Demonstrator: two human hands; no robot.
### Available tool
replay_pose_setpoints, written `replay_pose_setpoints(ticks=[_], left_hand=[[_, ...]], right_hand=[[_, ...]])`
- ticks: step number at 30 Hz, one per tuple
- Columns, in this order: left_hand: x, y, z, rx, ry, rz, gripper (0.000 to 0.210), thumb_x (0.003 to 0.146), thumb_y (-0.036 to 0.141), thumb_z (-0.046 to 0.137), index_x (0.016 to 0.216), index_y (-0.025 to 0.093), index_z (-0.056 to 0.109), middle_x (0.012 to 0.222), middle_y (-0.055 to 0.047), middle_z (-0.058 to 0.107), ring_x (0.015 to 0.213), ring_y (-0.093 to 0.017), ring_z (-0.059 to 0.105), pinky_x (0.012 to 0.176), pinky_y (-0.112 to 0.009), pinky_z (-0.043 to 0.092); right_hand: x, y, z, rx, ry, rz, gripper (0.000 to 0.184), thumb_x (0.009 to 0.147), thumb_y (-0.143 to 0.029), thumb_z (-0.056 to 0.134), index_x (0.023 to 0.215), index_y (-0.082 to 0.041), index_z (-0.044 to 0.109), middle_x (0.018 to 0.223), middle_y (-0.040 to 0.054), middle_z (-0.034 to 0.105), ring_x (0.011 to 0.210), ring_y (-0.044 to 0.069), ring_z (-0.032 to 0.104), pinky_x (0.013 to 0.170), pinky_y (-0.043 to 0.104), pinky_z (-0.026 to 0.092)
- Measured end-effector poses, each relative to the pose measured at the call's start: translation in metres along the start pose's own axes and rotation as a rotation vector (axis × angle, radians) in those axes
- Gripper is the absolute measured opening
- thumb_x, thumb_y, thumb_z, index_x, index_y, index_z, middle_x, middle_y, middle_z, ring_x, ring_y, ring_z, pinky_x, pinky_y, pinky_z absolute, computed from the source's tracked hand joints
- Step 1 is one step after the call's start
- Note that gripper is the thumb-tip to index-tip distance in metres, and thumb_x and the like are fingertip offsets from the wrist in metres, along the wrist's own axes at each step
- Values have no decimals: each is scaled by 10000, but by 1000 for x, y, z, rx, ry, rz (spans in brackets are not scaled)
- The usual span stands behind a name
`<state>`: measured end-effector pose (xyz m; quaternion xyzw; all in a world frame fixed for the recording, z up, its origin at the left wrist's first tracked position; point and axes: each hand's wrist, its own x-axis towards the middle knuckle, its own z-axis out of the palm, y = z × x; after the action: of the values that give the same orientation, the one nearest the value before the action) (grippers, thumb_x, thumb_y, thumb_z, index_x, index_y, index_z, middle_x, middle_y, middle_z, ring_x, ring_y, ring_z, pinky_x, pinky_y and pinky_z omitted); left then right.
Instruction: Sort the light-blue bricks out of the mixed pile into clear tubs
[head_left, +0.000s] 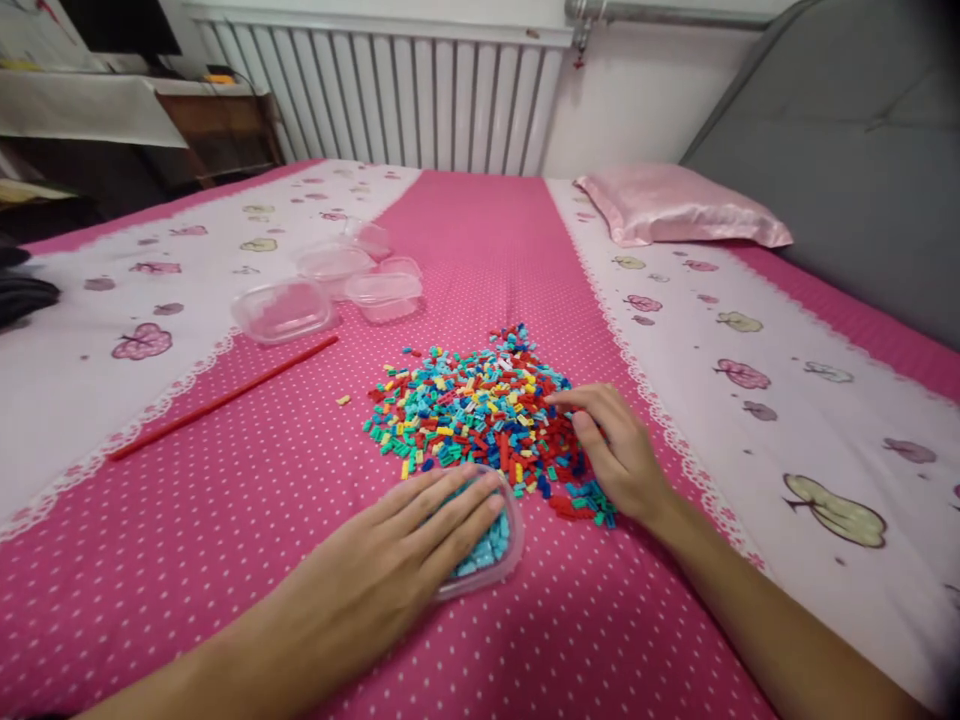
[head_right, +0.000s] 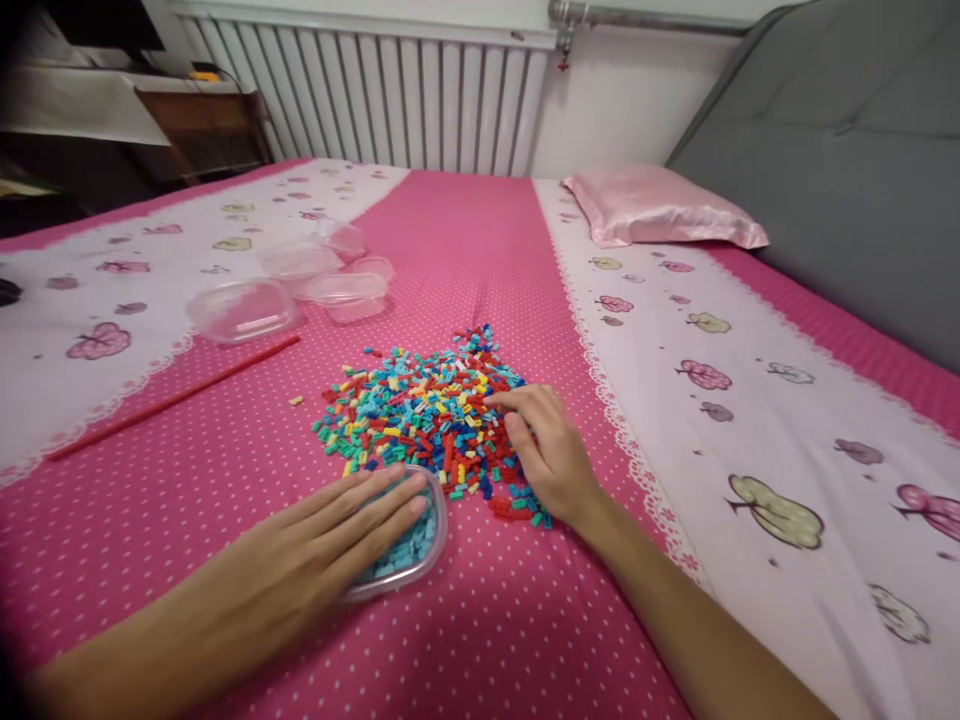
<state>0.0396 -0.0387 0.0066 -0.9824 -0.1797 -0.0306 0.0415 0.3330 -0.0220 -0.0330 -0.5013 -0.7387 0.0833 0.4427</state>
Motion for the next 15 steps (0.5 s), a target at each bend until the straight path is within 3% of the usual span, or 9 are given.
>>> replay_pose_setpoints(ticks=[5, 10, 15], left_hand=[[-11, -6, -2, -5, 62, 21, 664, 923, 59, 379, 1571, 152, 265, 1606, -61, 353, 1481, -210, 356, 1248, -379, 302], [-8, -8, -1, -49, 132, 37, 637, 962, 147, 437, 1575, 186, 270, 1566, -53, 428, 1421, -215, 455, 1226, -376, 337], [-19, -28, -5, -35, 99, 41, 761, 943, 519, 582, 1576, 231, 274, 1604, -85, 363, 1447, -283, 408, 1246, -453, 212]], right_hand=[[1, 0, 3, -42, -16, -14, 224, 1019, -234, 451, 1119, -213, 650, 1052, 68, 648, 1026, 216, 581, 924, 408, 456], [1, -3, 3, -204, -122, -61, 179, 950, -172, 523, 925, -216, 695, 1054, 86, 633, 1055, 255, 564, 948, 452, 470], [-1, -4, 6, -347, -223, -64, 67, 866, -194, 640, 891, -222, 697, 1068, 91, 646, 1077, 285, 554, 944, 476, 490]])
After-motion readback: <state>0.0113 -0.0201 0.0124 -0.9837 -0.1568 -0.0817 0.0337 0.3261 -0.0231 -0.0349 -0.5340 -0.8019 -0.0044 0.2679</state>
